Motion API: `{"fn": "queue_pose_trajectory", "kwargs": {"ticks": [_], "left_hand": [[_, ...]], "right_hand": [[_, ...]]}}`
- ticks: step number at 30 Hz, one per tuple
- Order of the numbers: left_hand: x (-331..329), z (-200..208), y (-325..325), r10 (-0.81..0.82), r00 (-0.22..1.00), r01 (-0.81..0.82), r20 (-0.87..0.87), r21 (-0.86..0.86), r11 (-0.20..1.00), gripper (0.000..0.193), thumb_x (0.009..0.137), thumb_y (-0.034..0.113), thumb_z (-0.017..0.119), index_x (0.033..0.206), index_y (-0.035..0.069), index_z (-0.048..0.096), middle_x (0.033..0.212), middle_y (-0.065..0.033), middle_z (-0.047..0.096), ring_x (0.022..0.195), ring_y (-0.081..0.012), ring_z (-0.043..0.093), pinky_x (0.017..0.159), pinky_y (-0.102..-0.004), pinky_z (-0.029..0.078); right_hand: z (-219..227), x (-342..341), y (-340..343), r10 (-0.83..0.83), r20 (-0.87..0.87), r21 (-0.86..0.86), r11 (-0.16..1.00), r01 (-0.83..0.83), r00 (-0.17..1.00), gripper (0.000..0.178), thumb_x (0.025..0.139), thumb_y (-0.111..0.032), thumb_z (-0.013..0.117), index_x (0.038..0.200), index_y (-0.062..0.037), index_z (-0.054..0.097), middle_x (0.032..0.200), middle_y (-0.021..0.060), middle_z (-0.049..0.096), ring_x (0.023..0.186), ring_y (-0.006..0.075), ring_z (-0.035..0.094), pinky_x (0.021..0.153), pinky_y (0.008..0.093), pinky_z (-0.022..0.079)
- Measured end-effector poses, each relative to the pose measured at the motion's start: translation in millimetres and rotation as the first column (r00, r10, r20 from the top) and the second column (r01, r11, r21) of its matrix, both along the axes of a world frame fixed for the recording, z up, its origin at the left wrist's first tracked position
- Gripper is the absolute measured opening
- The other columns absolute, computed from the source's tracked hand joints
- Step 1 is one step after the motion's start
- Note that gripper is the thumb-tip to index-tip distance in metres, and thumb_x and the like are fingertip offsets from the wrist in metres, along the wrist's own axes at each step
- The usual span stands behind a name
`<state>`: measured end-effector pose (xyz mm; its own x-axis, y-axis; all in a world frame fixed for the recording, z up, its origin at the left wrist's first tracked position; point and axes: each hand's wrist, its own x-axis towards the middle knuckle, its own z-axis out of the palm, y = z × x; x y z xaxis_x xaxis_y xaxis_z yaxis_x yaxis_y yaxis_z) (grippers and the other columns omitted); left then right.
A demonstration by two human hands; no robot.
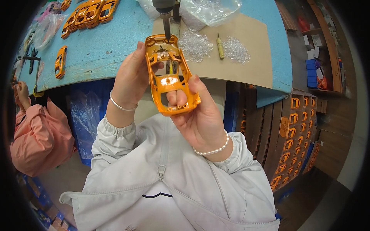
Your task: Assembling yellow toy cars using an electric screwdriver on a production line.
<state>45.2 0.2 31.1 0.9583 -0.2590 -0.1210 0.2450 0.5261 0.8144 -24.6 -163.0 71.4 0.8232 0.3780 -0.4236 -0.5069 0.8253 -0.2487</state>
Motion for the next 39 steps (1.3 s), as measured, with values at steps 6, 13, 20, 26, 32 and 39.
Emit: {"fn": "queue_pose_trajectory", "kwargs": {"ticks": [6,13,20,26,32,39], "left_hand": [[-5,10,-1,0.027,1.000,-0.026,0.003,-0.048,0.998,0.047,0.101,0.042,0.045,0.116,0.001,0.062,0.111,-0.0048,0.064,0.104,-0.0135,0.055,0.091,-0.0308,0.041],[-4,9,-4,-0.005,1.000,0.007,0.019,-0.079,0.997,0.043,0.102,0.039,0.043,0.118,0.003,0.060,0.110,-0.0059,0.066,0.102,-0.0139,0.060,0.088,-0.0309,0.047],[-12,-5,-1,-0.047,0.998,0.039,-0.040,-0.183,0.982,0.043,0.104,0.037,0.039,0.122,0.003,0.056,0.112,-0.0079,0.066,0.104,-0.0164,0.061,0.086,-0.0320,0.052],[-31,-7,-13,-0.042,0.942,-0.086,-0.333,-0.359,0.930,0.050,0.105,0.041,0.028,0.130,0.003,0.048,0.122,-0.0138,0.061,0.106,-0.0230,0.061,0.088,-0.0366,0.054],[-55,-40,13,-0.046,0.936,-0.144,-0.350,-0.498,0.855,0.054,0.104,0.044,0.026,0.130,0.002,0.047,0.122,-0.0171,0.059,0.100,-0.0256,0.062,0.087,-0.0413,0.055],[-65,-39,10,0.032,0.897,-0.245,-0.441,-0.435,0.866,0.052,0.104,0.043,0.026,0.132,0.005,0.047,0.124,-0.0168,0.059,0.100,-0.0256,0.063,0.084,-0.0431,0.056]], "right_hand": [[7,-3,2,0.025,0.017,0.014,1.000,-0.026,1.000,0.055,0.100,-0.046,0.043,0.074,-0.0012,0.059,0.086,0.0120,0.060,0.051,0.0128,0.055,0.045,0.0191,0.047],[19,-5,-1,0.060,0.015,-0.066,0.996,-0.058,0.998,0.050,0.098,-0.048,0.047,0.075,-0.0053,0.059,0.080,0.0065,0.059,0.058,0.0109,0.060,0.050,0.0184,0.049],[5,-7,-2,0.121,0.066,-0.107,0.988,-0.113,0.990,0.050,0.099,-0.046,0.046,0.076,-0.0040,0.060,0.083,0.0076,0.060,0.061,0.0117,0.060,0.051,0.0191,0.051],[-29,-5,-2,0.186,-0.023,-0.198,0.962,-0.187,0.982,0.050,0.101,-0.045,0.044,0.081,-0.0029,0.062,0.086,0.0071,0.062,0.060,0.0141,0.063,0.055,0.0230,0.053],[-50,15,-21,0.513,0.158,-0.848,0.508,-0.150,0.844,0.024,0.096,-0.021,0.056,0.091,0.0001,0.066,0.086,0.0065,0.065,0.064,0.0130,0.061,0.058,0.0228,0.051],[-86,76,-65,0.633,0.437,-0.691,-0.219,0.689,0.639,0.011,0.081,-0.003,0.067,0.092,-0.0036,0.068,0.086,0.0054,0.060,0.066,0.0125,0.060,0.058,0.0257,0.047]]}}
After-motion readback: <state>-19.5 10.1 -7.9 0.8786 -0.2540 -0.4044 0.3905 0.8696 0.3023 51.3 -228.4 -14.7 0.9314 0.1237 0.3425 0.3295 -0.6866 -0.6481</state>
